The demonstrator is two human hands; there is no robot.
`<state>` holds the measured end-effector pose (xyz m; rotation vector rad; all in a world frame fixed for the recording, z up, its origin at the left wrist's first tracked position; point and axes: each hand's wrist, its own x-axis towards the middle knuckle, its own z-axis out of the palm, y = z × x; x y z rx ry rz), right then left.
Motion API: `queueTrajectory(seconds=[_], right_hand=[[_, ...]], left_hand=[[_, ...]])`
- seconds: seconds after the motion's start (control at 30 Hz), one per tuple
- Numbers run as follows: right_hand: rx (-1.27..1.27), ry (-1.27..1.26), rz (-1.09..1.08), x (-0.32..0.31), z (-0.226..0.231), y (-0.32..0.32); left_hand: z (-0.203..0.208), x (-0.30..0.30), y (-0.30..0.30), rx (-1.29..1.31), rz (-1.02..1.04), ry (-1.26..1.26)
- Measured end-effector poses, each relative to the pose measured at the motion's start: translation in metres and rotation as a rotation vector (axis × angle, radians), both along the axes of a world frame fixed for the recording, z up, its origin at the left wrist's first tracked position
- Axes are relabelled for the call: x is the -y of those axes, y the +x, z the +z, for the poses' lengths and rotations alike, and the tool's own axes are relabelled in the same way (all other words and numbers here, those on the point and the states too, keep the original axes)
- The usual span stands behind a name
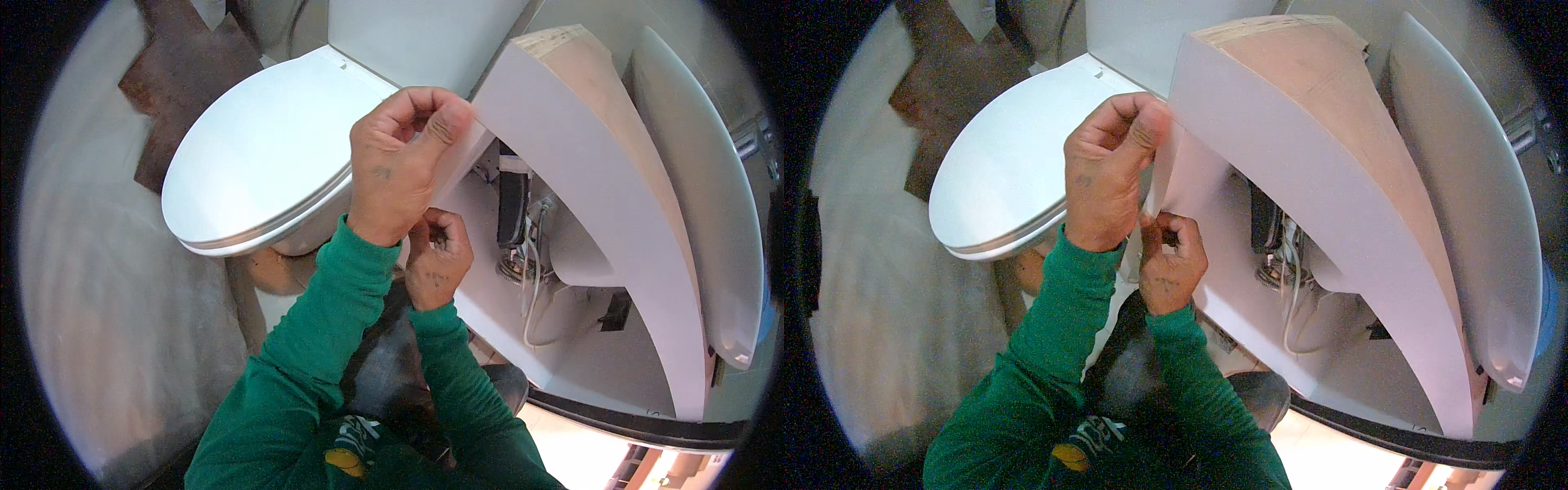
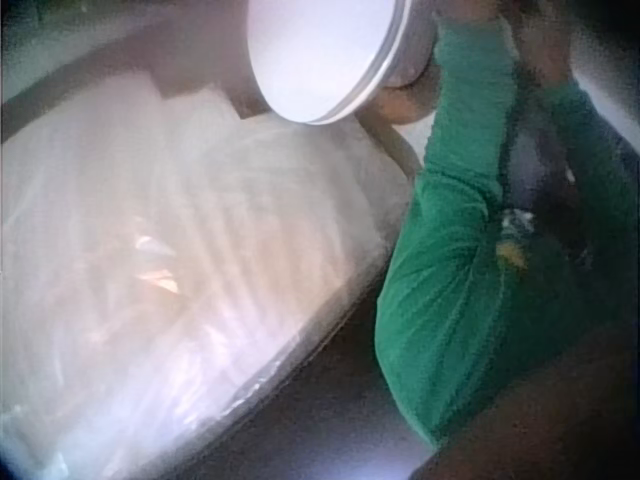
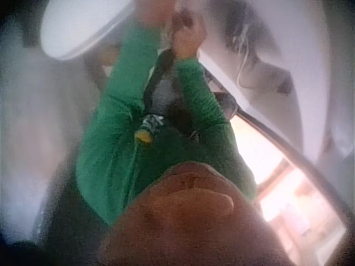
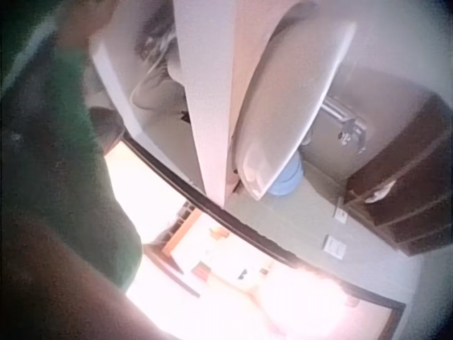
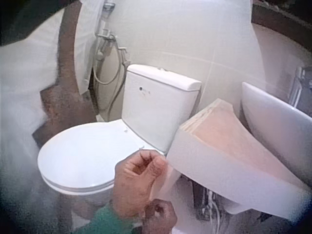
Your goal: The person kneels beside a white toilet and installs a white plastic trim piece along the base, pressing it into place and wiping the area with a cloth. The person also briefly opens the toilet lid and interacts with the plumbing underneath the sink.
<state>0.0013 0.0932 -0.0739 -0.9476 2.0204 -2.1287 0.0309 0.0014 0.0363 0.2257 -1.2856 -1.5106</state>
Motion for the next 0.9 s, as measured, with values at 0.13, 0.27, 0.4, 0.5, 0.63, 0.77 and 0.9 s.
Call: queueTrajectory(seconds=[0.13, 0.27, 0.4, 0.5, 0.63, 0.77, 0.9], right_hand=[[0.023, 0.054, 0.000, -0.004, 0.003, -0.002], [0.047, 0.009, 0.010, -0.002, -0.002, -0.003], [-0.049, 0.056, -0.020, -0.003, 0.005, 0.000], [-0.053, 0.067, -0.016, -0.003, 0.004, -0.001], [-0.087, 0.060, -0.029, -0.005, 0.001, -0.006], [0.017, 0.070, 0.023, -0.006, 0.001, -0.006], [-0.046, 0.037, 0.026, -0.007, -0.007, -0.014]], left_hand=[[0.001, 0.001, 0.002, 0.098, 0.072, -0.081], [-0.002, 0.005, -0.005, 0.087, 0.127, -0.190], [-0.003, 0.005, -0.006, 0.090, 0.172, -0.212], [-0.005, 0.003, -0.008, 0.067, 0.169, -0.190], [-0.005, -0.002, -0.013, 0.051, 0.177, -0.166], [-0.014, 0.003, -0.011, -0.019, 0.152, -0.154], [-0.029, -0.010, -0.009, -0.013, 0.278, -0.166]])
